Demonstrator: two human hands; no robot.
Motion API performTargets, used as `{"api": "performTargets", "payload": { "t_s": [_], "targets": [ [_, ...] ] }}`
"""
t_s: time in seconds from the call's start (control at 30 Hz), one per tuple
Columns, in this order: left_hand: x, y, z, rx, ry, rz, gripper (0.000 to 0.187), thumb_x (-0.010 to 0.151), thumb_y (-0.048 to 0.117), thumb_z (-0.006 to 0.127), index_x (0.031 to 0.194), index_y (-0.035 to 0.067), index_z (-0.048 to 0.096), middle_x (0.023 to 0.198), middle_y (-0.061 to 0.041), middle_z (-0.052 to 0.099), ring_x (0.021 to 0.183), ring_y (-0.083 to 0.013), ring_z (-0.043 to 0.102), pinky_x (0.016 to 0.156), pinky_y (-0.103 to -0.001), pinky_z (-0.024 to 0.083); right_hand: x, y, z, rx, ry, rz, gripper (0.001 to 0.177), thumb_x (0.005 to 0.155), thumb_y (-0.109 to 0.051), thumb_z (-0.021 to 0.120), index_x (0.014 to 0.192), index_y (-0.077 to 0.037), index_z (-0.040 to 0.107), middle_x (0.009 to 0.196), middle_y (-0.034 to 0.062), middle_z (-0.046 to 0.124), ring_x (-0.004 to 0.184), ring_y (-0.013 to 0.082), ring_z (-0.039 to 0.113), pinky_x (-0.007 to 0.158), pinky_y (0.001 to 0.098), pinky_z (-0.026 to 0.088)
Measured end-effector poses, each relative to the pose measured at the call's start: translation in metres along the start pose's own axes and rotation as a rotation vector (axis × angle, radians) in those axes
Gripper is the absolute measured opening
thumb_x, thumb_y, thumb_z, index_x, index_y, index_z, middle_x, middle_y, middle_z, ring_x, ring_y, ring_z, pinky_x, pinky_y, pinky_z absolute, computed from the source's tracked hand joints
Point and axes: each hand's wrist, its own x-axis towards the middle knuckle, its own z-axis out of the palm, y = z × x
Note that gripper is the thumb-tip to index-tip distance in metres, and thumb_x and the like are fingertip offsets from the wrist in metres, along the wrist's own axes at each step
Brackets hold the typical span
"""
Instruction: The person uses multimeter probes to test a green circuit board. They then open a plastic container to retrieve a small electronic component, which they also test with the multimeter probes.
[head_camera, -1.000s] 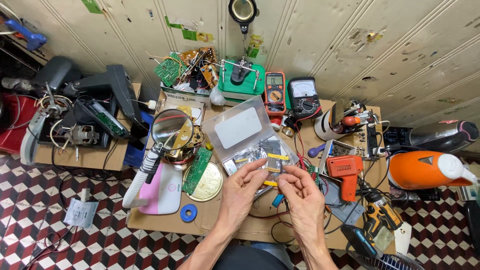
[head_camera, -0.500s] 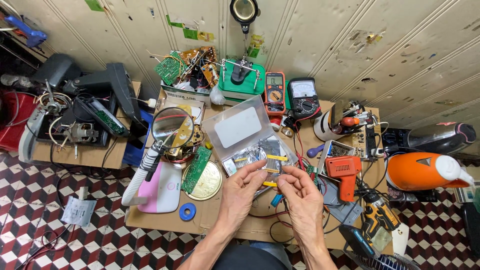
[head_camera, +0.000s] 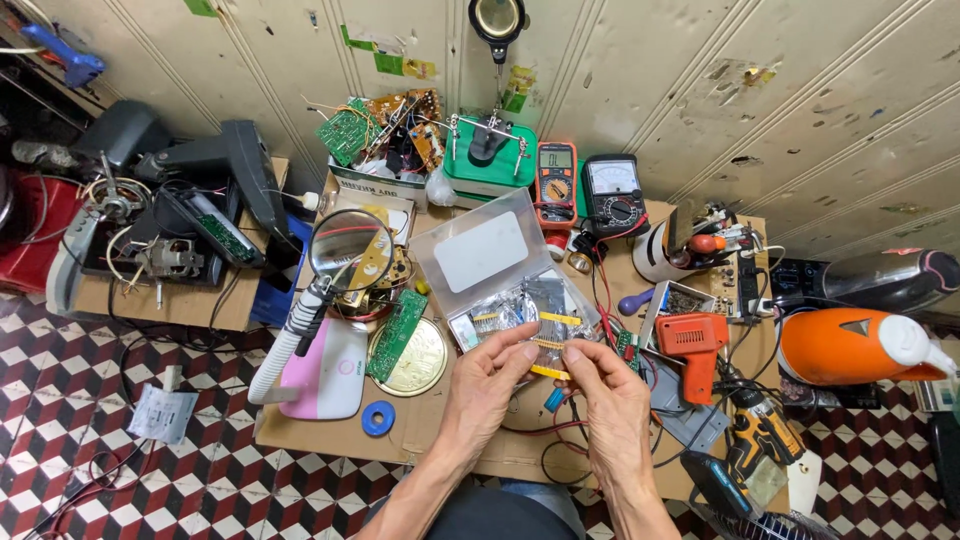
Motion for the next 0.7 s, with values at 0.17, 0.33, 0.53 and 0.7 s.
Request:
{"api": "performTargets", "payload": {
  "t_s": [0.17,0.33,0.53,0.7],
  "targets": [
    [-0.001,-0.003,-0.003,0.016,0.01,0.015,0.041,0.098,0.02,0.065,0.136,0.004,0.066,0.1,-0.003,0.077,0.087,-0.0041,0.064,0.081,-0.02,0.053,0.0,0.001,0.002,0.024,0.013,0.034,0.026,0.095,-0.016,0.068,0.111,0.004,0.075,0.091,0.0072,0.074,0.079,0.011,0.064,0.068,0.0251,0.05],
    [0.0,-0.009,-0.004,-0.002,-0.003,0.033,0.041,0.098,0.019,0.066,0.136,0.003,0.067,0.1,-0.003,0.077,0.087,-0.0045,0.063,0.081,-0.021,0.052,0.002,0.006,-0.001,-0.013,-0.003,-0.006,0.025,0.094,-0.014,0.07,0.11,0.004,0.075,0.092,0.0056,0.073,0.079,0.0097,0.063,0.069,0.0244,0.05],
    [-0.002,-0.006,-0.003,-0.06,-0.005,-0.009,0.041,0.098,0.019,0.065,0.136,0.004,0.066,0.101,-0.004,0.077,0.089,-0.0056,0.066,0.083,-0.022,0.055,0.003,0.006,-0.003,0.001,-0.014,-0.011,0.025,0.093,-0.015,0.07,0.109,0.004,0.074,0.09,0.0068,0.073,0.076,0.0106,0.063,0.067,0.0253,0.051],
    [-0.004,0.014,-0.003,0.021,-0.001,-0.037,0.047,0.091,0.026,0.07,0.134,0.007,0.065,0.102,-0.002,0.078,0.093,-0.0026,0.068,0.084,-0.017,0.053,0.005,0.007,-0.005,-0.022,-0.038,0.019,0.022,0.094,-0.015,0.069,0.105,0.003,0.075,0.086,0.0049,0.073,0.073,0.0113,0.063,0.064,0.025,0.049]
  ]
}}
